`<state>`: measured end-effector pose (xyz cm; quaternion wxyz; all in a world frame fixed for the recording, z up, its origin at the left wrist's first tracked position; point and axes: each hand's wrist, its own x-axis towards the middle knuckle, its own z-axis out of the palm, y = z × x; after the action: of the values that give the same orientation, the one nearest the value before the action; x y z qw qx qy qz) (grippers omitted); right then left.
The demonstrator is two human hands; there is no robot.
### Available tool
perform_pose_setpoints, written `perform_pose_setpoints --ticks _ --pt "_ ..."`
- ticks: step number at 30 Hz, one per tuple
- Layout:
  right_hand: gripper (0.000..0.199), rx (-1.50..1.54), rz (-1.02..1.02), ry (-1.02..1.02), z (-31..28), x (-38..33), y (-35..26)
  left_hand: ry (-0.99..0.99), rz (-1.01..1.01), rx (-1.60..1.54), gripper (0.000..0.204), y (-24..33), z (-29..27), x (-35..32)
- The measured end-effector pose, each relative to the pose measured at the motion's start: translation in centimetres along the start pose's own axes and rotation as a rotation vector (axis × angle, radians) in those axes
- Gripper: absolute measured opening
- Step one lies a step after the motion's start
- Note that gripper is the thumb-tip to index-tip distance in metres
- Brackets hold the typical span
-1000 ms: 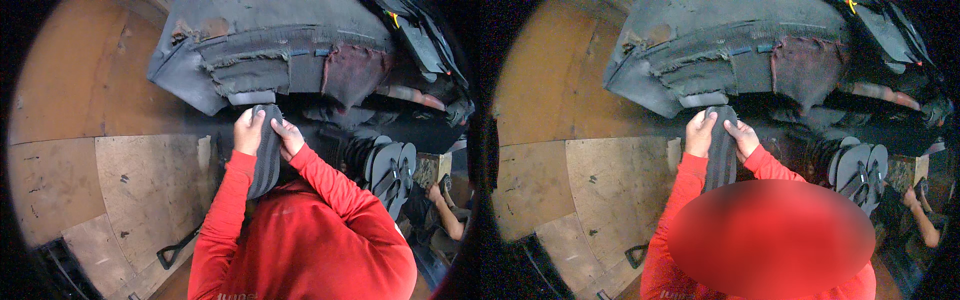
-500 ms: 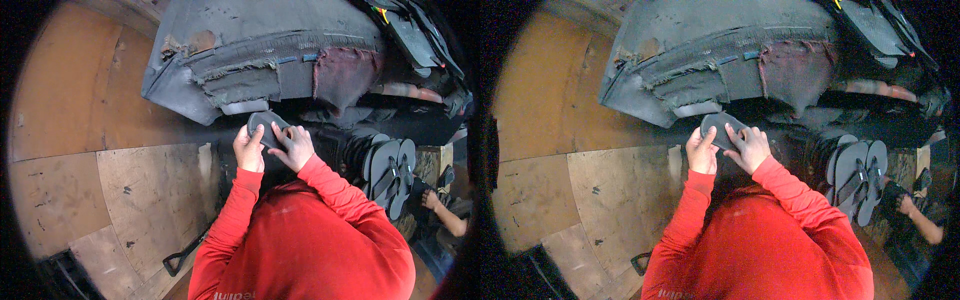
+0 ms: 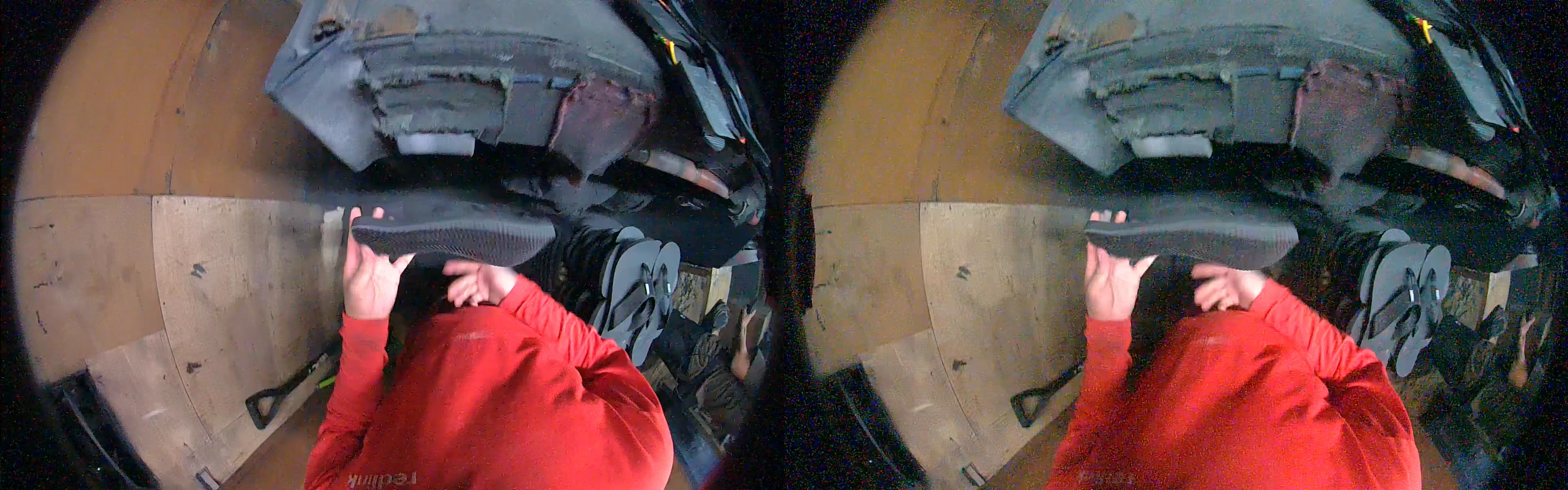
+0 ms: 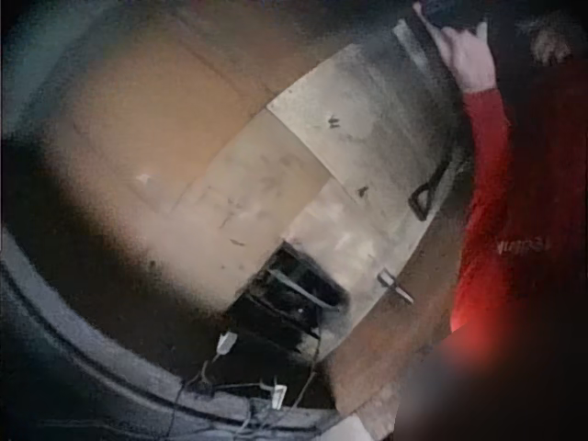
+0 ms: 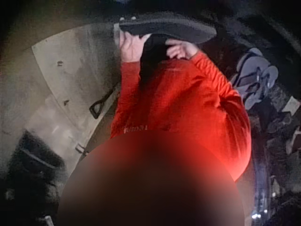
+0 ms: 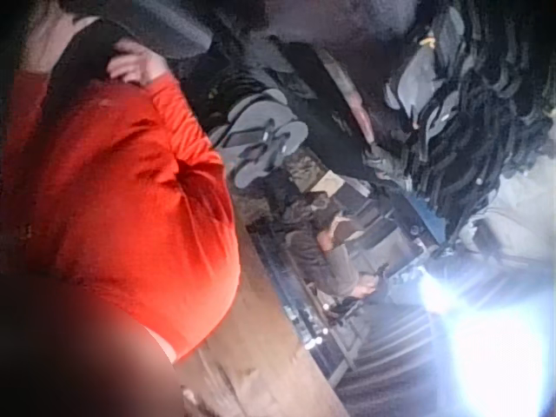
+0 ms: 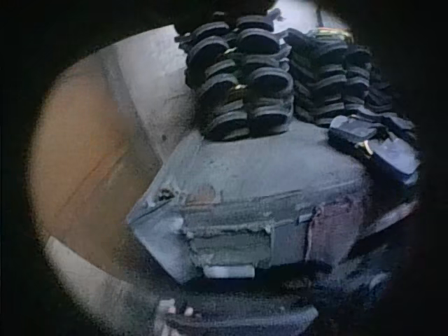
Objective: The person repeatedly picks up a grey flip-flop and a separate sole piece, presses them together, and places the assembled pair on a nearby pile. The process is repeated multiple times with different flip-flops.
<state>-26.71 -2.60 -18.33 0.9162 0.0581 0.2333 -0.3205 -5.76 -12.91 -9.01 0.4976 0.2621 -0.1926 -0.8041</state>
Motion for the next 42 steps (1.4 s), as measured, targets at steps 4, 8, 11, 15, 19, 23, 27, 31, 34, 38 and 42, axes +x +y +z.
perform_pose_setpoints --ticks 4,8,11,15,19,23,27,31,34,38,42 --pt "0.098 0.116 -0.432 -0.353 -3.4 -3.6 -2.0 -0.004 -0.281 -0.112 0.051 -2.3 -2.9 1.3" --pt "0.071 -0.899 -0.663 0.197 -0.4 -6.3 -3.6 0.166 -0.166 0.174 0.031 -4.8 -2.9 2.7" --pt "0.063 -1.576 -0.871 0.582 4.3 -7.7 -3.5 0.128 -0.139 0.221 0.03 -4.6 -1.2 3.7" --pt "0.085 -1.972 -0.904 0.898 9.3 -5.7 -2.5 0.107 -0.136 0.308 0.025 -4.2 1.5 5.1" --pt "0.09 -1.91 -0.662 1.0 10.6 -1.9 -3.1 0.065 -0.033 0.512 0.024 -4.7 3.5 6.3" --pt "0.087 -1.678 -0.71 0.872 10.1 -0.3 -4.1 0.084 0.041 0.897 0.024 -4.2 4.7 7.5" --pt "0.068 -1.352 -0.755 0.761 9.2 0.7 -4.4 0.046 0.095 1.121 0.022 -3.6 5.6 8.2" --pt "0.065 -1.241 -0.821 0.73 8.1 1.5 -4.8 0.021 0.019 1.279 0.021 -4.3 5.9 9.6" --pt "0.074 -1.259 -0.736 0.803 7.4 0.6 -5.9 -0.017 -0.045 1.203 0.019 -5.8 5.9 11.1" --pt "0.082 -1.592 -0.631 0.878 7.1 -2.2 -7.5 -0.02 0.034 0.997 0.022 -7.7 5.6 10.0" --pt "0.071 -2.061 -0.71 1.099 6.6 -3.9 -7.4 0.025 -0.019 0.467 0.032 -8.3 4.9 7.1"
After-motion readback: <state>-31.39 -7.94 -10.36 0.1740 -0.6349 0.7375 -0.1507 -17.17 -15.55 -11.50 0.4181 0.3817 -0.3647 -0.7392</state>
